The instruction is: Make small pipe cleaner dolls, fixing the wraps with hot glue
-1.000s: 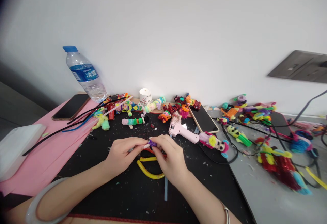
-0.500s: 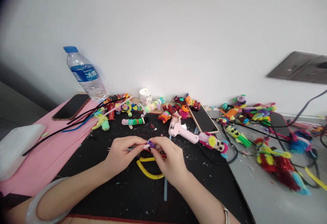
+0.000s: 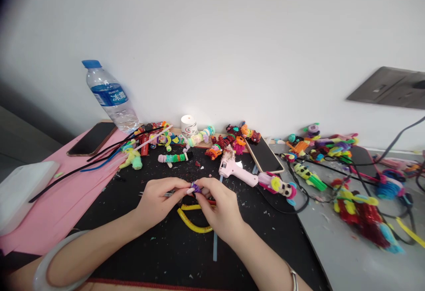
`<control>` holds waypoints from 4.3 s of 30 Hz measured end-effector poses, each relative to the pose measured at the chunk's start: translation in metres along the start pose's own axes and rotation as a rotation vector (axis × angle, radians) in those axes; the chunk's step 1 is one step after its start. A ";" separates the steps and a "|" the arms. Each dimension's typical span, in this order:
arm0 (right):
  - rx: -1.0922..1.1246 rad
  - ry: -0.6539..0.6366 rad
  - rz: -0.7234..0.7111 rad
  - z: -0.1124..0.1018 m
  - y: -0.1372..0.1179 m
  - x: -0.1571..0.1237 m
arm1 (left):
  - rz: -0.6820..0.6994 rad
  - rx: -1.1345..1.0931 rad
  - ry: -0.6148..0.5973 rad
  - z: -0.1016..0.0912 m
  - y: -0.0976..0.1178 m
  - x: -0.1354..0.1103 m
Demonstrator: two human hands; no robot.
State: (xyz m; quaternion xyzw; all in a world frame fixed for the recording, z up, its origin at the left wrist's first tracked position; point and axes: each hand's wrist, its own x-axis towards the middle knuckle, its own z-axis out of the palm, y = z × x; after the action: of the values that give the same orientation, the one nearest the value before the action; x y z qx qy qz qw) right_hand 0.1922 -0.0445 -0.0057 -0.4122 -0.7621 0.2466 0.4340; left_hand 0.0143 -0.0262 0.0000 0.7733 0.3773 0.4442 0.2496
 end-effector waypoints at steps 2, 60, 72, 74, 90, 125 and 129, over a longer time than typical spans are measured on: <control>-0.002 -0.005 -0.005 0.000 0.000 0.000 | 0.004 0.002 0.001 0.000 0.000 0.000; 0.050 -0.075 -0.063 -0.009 0.005 0.004 | -0.191 -0.338 -0.227 -0.013 -0.007 0.010; 0.169 -0.230 -0.015 -0.015 0.001 0.007 | -0.360 -0.467 -0.386 -0.018 -0.009 0.014; 0.195 -0.248 0.001 -0.015 0.001 0.008 | -0.369 -0.488 -0.417 -0.018 -0.010 0.015; 0.665 -0.237 0.279 -0.005 0.007 0.004 | -0.596 -0.722 -0.405 -0.014 -0.013 0.014; 0.712 -0.143 0.387 -0.012 0.005 0.010 | -0.609 -0.787 -0.359 -0.013 -0.013 0.014; 0.655 -0.165 0.364 -0.013 0.005 0.010 | -0.562 -0.705 -0.300 -0.013 -0.010 0.014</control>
State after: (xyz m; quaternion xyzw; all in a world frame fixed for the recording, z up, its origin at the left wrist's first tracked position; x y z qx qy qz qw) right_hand 0.2022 -0.0329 0.0019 -0.3590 -0.5899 0.5823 0.4289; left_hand 0.0037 -0.0082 0.0056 0.5649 0.3579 0.3441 0.6591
